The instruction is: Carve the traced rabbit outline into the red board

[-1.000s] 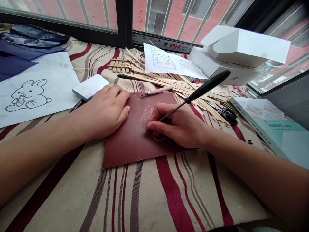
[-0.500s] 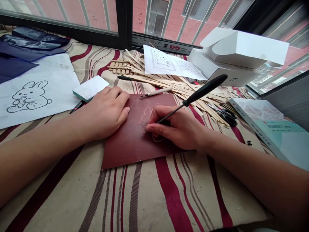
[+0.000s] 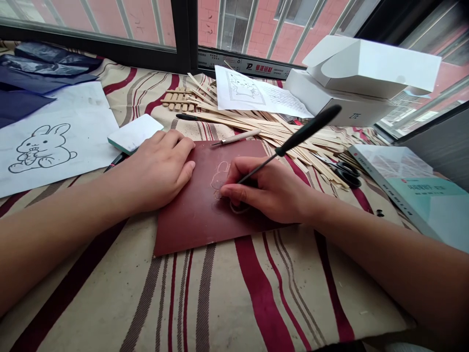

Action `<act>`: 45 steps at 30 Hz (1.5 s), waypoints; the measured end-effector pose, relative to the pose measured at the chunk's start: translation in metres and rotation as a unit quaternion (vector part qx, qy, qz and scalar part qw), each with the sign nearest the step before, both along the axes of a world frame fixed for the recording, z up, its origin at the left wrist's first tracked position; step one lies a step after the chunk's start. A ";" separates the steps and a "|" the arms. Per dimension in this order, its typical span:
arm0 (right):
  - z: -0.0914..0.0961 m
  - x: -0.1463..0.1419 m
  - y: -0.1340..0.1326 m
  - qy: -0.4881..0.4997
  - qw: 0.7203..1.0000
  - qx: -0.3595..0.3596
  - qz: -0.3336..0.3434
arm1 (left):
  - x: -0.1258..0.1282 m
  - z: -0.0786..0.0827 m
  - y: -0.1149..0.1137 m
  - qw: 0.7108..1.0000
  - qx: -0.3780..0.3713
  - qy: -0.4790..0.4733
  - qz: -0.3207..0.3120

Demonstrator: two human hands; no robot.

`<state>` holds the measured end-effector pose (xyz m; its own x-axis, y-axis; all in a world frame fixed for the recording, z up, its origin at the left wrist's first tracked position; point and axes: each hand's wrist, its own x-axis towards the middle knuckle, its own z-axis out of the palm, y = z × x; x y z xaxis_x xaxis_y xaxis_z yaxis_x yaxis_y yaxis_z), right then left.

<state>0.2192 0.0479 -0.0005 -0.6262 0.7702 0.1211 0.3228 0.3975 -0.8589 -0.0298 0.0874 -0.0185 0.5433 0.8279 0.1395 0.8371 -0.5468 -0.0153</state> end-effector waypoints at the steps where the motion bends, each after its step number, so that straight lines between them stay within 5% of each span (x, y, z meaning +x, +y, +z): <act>1: 0.000 0.000 0.000 -0.001 1.000 -0.004 0.000 | 0.001 0.001 0.000 1.000 -0.003 -0.002 0.003; 37: -0.003 -0.005 0.000 -0.007 0.998 -0.018 -0.062 | 0.005 0.004 -0.003 1.000 -0.002 -0.004 0.001; 45: -0.001 -0.001 0.000 -0.005 1.000 0.001 -0.022 | 0.007 0.005 -0.004 1.000 -0.020 -0.016 0.013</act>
<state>0.2182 0.0475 -0.0011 -0.5927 0.7970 0.1164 0.3479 0.3837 -0.8554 -0.0229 0.0836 -0.0136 0.5174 0.8468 0.1236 0.8507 -0.5246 0.0330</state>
